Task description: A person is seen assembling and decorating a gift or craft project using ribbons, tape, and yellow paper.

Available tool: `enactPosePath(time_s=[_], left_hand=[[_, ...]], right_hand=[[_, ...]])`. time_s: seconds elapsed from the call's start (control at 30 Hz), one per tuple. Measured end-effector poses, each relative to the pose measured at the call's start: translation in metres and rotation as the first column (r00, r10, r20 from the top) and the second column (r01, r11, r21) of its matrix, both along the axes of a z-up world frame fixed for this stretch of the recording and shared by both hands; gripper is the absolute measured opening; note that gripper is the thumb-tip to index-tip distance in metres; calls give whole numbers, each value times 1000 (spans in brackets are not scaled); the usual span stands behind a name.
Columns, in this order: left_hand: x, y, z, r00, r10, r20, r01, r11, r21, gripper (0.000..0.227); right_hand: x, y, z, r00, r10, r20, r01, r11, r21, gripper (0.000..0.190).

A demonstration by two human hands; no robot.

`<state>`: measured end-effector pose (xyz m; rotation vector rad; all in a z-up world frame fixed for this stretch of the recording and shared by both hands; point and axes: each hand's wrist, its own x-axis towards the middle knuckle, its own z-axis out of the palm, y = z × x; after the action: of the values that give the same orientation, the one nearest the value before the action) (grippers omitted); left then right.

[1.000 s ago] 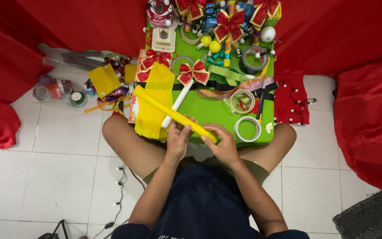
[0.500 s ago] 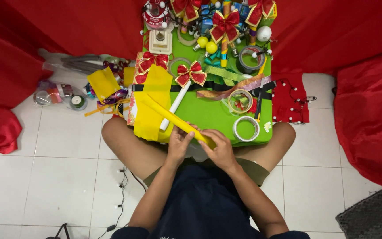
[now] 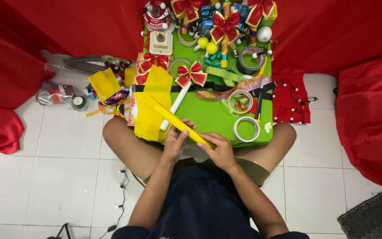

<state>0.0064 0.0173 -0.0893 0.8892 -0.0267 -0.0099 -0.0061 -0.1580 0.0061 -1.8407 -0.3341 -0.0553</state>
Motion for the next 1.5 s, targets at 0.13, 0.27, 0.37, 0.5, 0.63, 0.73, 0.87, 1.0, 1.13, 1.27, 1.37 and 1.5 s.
enactPosePath(time_s=[0.13,0.27,0.37,0.5,0.63,0.73,0.87,1.0,1.13,1.27,1.37,1.5], left_hand=[[-1,2,2,1000,6,-21,-8,997,-78,30],[-2,4,3,999,-30,-32,27,996,-86,26],[3,4,9,998,-57,-25,56,998,-33,27],[18,7,34,995,-91,-31,94,990,108,28],[31,7,36,993,-111,-39,115,984,137,32],[38,2,23,988,-133,-77,141,983,116,37],[48,-2,13,973,-210,-100,223,965,139,46],[62,0,7,956,-266,-125,290,923,252,47],[69,0,11,949,-273,-159,307,916,259,45],[70,-1,-1,948,-250,-198,288,938,194,47],[73,0,-6,950,-237,-204,265,956,125,50],[77,-1,5,955,-223,-198,237,970,54,50]], right_hand=[[-1,-1,4,998,21,-63,-21,1000,-5,33],[2,-3,6,982,74,-173,-77,997,-13,38],[13,-1,15,967,97,-236,-112,993,-47,41],[32,0,14,967,79,-241,-97,993,-61,39],[43,2,16,975,94,-201,-113,990,-86,38],[44,-2,-2,987,50,-154,-69,991,-118,36],[44,-9,-20,984,-18,-175,1,995,-100,32],[53,-13,-22,973,-48,-227,24,994,-105,32],[60,-13,-29,961,-87,-261,57,991,-121,33],[61,-13,-46,933,-93,-347,80,995,-52,38],[63,-14,-64,907,-76,-414,102,994,43,35],[73,-14,-85,865,-36,-500,136,977,166,28]])
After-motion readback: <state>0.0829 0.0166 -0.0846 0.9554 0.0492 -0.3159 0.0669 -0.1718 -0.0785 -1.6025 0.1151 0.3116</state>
